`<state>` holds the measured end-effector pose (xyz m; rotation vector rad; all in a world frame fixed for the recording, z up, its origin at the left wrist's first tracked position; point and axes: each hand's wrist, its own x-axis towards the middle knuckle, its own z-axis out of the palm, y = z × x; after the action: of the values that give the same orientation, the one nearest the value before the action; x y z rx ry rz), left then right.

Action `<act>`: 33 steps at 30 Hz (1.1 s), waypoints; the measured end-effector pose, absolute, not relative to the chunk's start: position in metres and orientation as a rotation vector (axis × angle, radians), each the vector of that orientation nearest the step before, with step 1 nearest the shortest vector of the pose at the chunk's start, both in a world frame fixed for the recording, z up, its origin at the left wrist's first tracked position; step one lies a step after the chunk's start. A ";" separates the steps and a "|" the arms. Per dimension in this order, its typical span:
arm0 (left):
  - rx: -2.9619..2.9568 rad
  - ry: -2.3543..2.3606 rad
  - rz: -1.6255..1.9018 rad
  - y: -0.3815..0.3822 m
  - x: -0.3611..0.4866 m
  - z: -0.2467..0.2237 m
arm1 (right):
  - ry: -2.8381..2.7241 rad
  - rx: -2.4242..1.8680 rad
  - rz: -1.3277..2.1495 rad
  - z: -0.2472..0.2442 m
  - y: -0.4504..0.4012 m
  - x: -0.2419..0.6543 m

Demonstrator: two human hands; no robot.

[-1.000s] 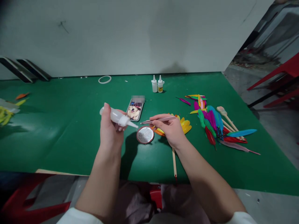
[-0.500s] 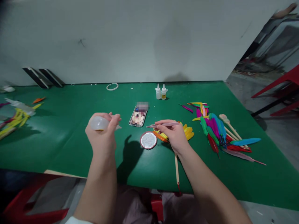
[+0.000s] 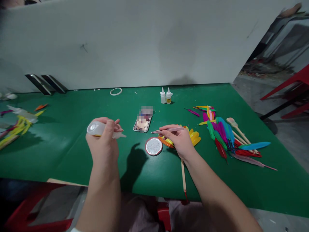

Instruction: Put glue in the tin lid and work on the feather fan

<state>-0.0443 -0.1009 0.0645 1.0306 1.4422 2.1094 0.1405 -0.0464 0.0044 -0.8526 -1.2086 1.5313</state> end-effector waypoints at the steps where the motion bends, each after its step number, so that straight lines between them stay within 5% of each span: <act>1: 1.026 1.390 2.093 -0.100 -0.046 0.064 | -1.204 -0.846 1.535 0.004 -0.046 0.141; 6: 1.084 1.089 1.938 -0.102 -0.053 0.063 | -1.208 -0.859 1.523 0.004 -0.046 0.140; 33: 0.998 1.111 1.667 -0.081 -0.049 0.034 | -1.214 -0.814 1.525 0.003 -0.045 0.140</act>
<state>-0.0487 -0.0812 0.0336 0.9983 1.1110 1.6667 0.1396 -0.0454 0.0026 -0.8135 -1.2143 1.5249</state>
